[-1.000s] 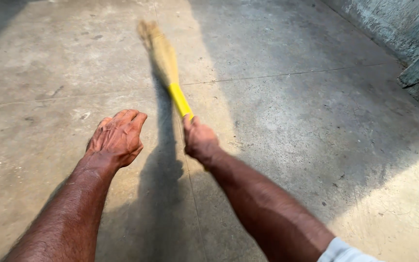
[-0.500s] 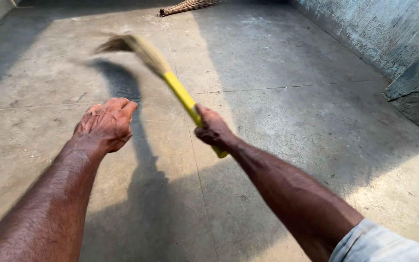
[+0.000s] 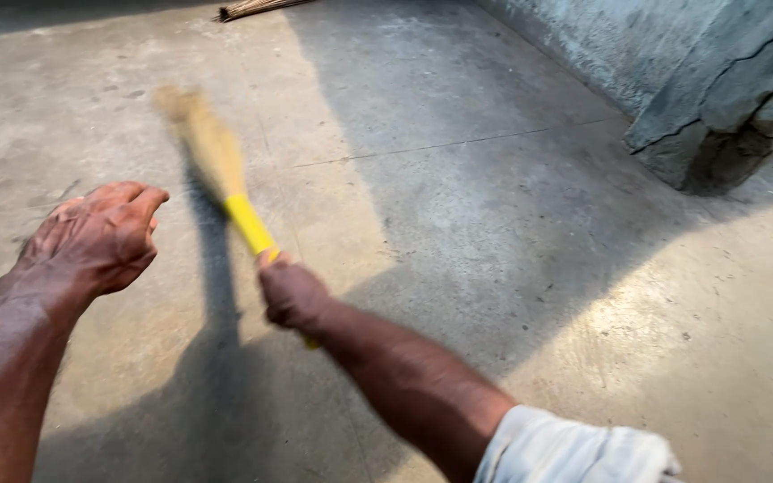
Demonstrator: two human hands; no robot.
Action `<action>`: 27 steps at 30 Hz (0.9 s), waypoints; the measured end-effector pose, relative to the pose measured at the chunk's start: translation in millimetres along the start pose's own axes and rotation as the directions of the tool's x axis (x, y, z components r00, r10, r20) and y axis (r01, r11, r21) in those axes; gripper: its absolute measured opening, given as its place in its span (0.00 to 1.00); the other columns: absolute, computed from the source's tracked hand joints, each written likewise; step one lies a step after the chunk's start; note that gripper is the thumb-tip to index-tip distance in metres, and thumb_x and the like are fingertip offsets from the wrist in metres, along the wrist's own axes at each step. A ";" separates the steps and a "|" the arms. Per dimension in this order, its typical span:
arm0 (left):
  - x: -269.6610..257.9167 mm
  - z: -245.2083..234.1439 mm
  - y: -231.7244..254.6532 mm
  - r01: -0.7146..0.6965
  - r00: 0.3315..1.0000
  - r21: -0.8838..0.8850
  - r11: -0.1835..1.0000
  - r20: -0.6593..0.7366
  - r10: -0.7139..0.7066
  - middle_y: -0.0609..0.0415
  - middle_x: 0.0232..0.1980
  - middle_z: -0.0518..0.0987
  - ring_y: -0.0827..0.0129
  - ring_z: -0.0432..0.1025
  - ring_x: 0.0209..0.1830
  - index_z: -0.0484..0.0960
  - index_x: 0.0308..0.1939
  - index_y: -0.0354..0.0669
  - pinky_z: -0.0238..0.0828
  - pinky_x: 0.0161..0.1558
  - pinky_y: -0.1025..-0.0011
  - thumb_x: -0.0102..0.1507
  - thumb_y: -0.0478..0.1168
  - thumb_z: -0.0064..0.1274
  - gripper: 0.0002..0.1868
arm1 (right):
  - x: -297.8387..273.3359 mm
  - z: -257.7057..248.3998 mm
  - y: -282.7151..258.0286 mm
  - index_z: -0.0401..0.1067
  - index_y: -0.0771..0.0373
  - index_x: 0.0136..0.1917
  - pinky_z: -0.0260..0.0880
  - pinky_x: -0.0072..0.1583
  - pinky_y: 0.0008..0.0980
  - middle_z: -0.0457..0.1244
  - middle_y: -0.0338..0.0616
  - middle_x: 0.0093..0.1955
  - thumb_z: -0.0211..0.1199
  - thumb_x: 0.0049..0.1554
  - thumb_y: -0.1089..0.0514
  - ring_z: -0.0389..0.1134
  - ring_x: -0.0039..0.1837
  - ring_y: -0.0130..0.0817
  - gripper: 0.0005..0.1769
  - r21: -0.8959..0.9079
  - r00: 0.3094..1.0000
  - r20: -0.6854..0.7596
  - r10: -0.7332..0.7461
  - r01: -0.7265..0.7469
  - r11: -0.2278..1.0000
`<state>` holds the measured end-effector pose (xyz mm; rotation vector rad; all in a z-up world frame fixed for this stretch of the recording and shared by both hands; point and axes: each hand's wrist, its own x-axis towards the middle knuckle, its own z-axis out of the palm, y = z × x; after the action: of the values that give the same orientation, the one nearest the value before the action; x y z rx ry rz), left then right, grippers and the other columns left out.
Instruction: Sweeping the floor with a hand broom and collecting debris into a bag.
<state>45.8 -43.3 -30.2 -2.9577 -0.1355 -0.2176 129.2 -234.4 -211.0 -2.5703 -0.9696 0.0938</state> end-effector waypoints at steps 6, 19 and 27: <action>-1.3 10.0 -2.0 -0.057 0.997 0.050 0.997 -0.056 0.060 0.52 0.68 0.75 0.61 0.71 0.67 0.73 0.66 0.49 0.69 0.65 0.59 0.68 0.45 0.43 0.22 | -24.2 4.6 -71.3 0.47 0.79 0.74 0.77 0.43 0.43 0.61 0.71 0.57 0.61 0.56 0.60 0.73 0.44 0.53 0.40 -0.071 0.966 0.128 -0.223 0.233 0.970; -13.2 12.4 -25.4 -0.076 0.991 -0.033 0.997 -0.115 0.072 0.48 0.70 0.72 0.56 0.68 0.67 0.73 0.65 0.46 0.67 0.64 0.56 0.66 0.41 0.41 0.23 | -28.8 -95.9 42.1 0.64 0.59 0.69 0.75 0.46 0.41 0.66 0.54 0.55 0.61 0.50 0.65 0.70 0.49 0.41 0.32 0.468 0.992 -0.086 0.091 -0.041 0.883; 14.6 52.8 -35.1 -0.018 1.000 -0.026 0.999 -0.002 0.018 0.46 0.71 0.70 0.60 0.65 0.70 0.71 0.68 0.45 0.63 0.66 0.55 0.61 0.31 0.41 0.28 | -43.1 -32.0 82.2 0.59 0.64 0.56 0.71 0.47 0.49 0.61 0.58 0.48 0.56 0.53 0.62 0.67 0.45 0.51 0.17 0.162 0.964 -0.120 0.238 -0.218 0.963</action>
<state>63.8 1.7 -73.6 -2.9838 -0.1063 -0.2210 153.9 -329.3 -216.1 -2.5034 -0.5903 0.0476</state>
